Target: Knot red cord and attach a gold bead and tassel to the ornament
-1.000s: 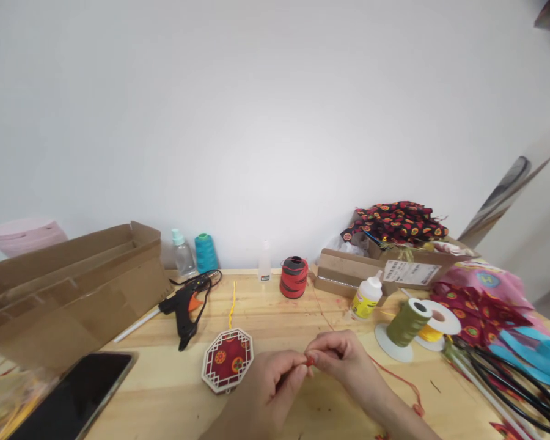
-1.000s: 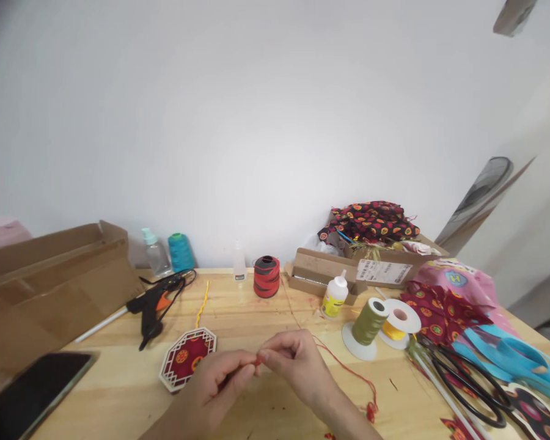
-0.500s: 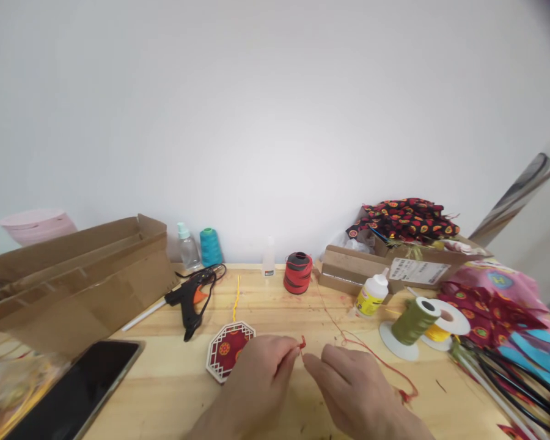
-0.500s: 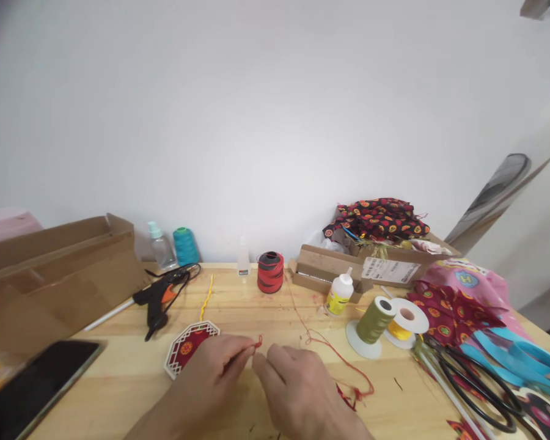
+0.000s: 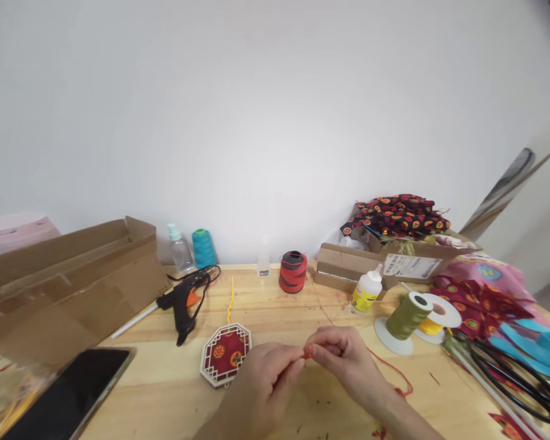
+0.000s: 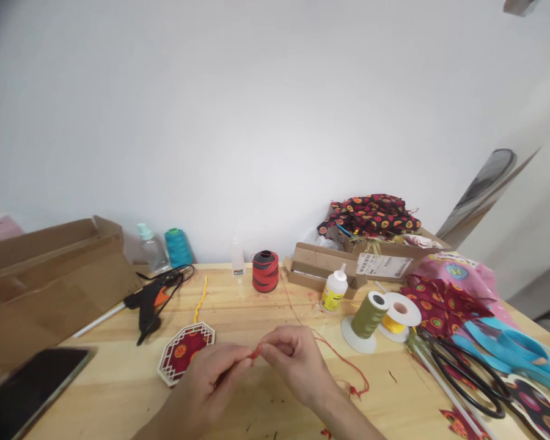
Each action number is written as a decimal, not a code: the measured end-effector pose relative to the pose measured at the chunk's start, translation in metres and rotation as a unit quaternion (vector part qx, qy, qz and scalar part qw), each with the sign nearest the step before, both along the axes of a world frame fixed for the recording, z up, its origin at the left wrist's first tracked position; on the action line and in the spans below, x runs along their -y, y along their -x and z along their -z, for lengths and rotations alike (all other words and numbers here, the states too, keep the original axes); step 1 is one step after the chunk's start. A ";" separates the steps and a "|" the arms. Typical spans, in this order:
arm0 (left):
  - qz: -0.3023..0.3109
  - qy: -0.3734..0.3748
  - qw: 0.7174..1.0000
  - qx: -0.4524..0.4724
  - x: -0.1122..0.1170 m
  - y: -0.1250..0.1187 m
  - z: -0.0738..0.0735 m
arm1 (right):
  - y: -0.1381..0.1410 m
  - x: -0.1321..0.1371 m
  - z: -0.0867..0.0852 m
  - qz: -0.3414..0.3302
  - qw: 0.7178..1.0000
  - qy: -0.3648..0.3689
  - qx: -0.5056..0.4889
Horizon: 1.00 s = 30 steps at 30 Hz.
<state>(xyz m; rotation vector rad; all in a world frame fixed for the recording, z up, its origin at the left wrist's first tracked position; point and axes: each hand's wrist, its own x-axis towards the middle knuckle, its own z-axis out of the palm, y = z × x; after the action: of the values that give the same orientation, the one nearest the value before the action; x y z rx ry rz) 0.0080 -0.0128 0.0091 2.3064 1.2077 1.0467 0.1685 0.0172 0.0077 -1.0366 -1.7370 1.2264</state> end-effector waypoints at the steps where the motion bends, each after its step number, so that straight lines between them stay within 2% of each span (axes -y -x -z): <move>1: -0.016 0.005 1.000 0.005 -0.001 0.001 0.001 | 0.001 0.002 0.001 -0.002 0.998 -0.045 0.040; 3: -0.045 0.018 0.999 0.011 -0.003 0.002 0.002 | 0.000 0.007 0.001 -0.011 0.974 -0.176 0.141; 6: -0.056 0.050 0.997 -0.004 -0.006 0.002 0.001 | -0.002 0.014 -0.003 -0.041 0.898 -0.359 0.253; 8: -0.040 0.065 0.996 -0.038 -0.006 0.000 0.000 | -0.006 0.016 -0.006 -0.041 0.856 -0.428 0.286; 9: -0.024 0.067 0.996 -0.060 -0.005 -0.001 -0.001 | -0.008 0.015 -0.008 -0.033 0.847 -0.444 0.291; 11: 0.012 0.059 0.993 -0.102 -0.004 -0.004 -0.002 | -0.011 0.011 -0.009 -0.007 0.861 -0.429 0.274; 13: 0.049 0.050 0.990 -0.120 -0.001 -0.006 -0.003 | -0.014 0.005 -0.009 0.013 0.901 -0.366 0.235; 15: 0.064 0.052 0.992 -0.099 0.001 -0.007 -0.003 | -0.014 -0.001 -0.008 0.026 0.941 -0.281 0.188; 18: 0.043 0.073 0.996 -0.039 0.002 -0.007 -0.004 | -0.010 -0.006 -0.005 0.035 0.978 -0.166 0.118; 22: 0.006 0.111 0.994 0.000 0.000 -0.005 -0.005 | -0.003 -0.005 -0.003 0.023 0.996 -0.072 0.041; 26: -0.013 0.123 0.992 0.020 -0.003 -0.001 -0.007 | 0.000 -0.002 -0.001 0.028 0.996 -0.076 0.045; 30: -0.029 0.113 0.993 0.017 -0.007 0.003 -0.007 | -0.001 0.002 0.002 0.008 0.973 -0.187 0.139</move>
<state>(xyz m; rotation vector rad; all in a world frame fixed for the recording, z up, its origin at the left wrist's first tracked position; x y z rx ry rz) 0.0051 -0.0057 0.0158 2.0849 1.3151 0.9118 0.1699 0.0156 0.0059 -1.0236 -2.0692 0.7255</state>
